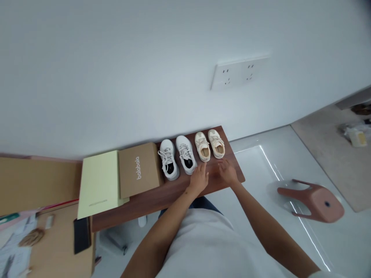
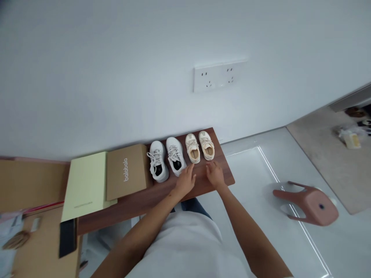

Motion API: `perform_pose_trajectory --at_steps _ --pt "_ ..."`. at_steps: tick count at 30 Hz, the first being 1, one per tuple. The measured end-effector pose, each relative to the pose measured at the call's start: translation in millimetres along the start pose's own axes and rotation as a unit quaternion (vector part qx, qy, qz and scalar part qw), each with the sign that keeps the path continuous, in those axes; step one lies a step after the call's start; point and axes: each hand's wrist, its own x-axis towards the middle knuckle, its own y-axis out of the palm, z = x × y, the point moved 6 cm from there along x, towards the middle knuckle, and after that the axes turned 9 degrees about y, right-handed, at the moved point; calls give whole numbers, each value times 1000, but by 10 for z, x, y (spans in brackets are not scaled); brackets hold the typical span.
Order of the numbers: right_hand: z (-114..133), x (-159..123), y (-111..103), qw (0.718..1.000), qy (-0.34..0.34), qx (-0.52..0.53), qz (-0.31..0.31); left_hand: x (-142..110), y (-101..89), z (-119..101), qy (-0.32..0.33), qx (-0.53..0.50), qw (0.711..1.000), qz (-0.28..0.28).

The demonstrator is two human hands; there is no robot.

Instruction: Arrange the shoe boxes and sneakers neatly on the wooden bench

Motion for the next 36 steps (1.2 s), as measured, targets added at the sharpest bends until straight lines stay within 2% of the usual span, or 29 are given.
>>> perform_pose_trajectory --at_steps 4,8,12,16,21,26,30,33,36 --pt "-112 -344 168 995 69 28 59 -319 42 105 -25 -74 996 45" --pt "-93 -656 332 987 79 55 131 -629 17 261 -71 -113 988 75" --pt "14 -806 441 979 82 53 177 -878 -140 415 -104 -122 985 62" --pt "288 -857 524 977 75 68 190 -1145 -381 570 -131 -131 982 21" --pt "858 -961 722 967 41 97 230 -1605 -798 850 -178 -143 970 -84" --pt "1583 -1150 1118 947 7 109 301 -2220 -1366 1342 -221 -139 933 -247" --pt "2253 -1414 1629 921 7 156 357 -2819 -1803 1871 -256 -117 898 -337" --pt "2747 -1663 2100 897 33 201 391 -3277 -2148 2318 -286 -36 879 -380" --pt "3163 -1870 2584 888 71 211 402 -3682 -2462 2834 -345 41 844 -409"
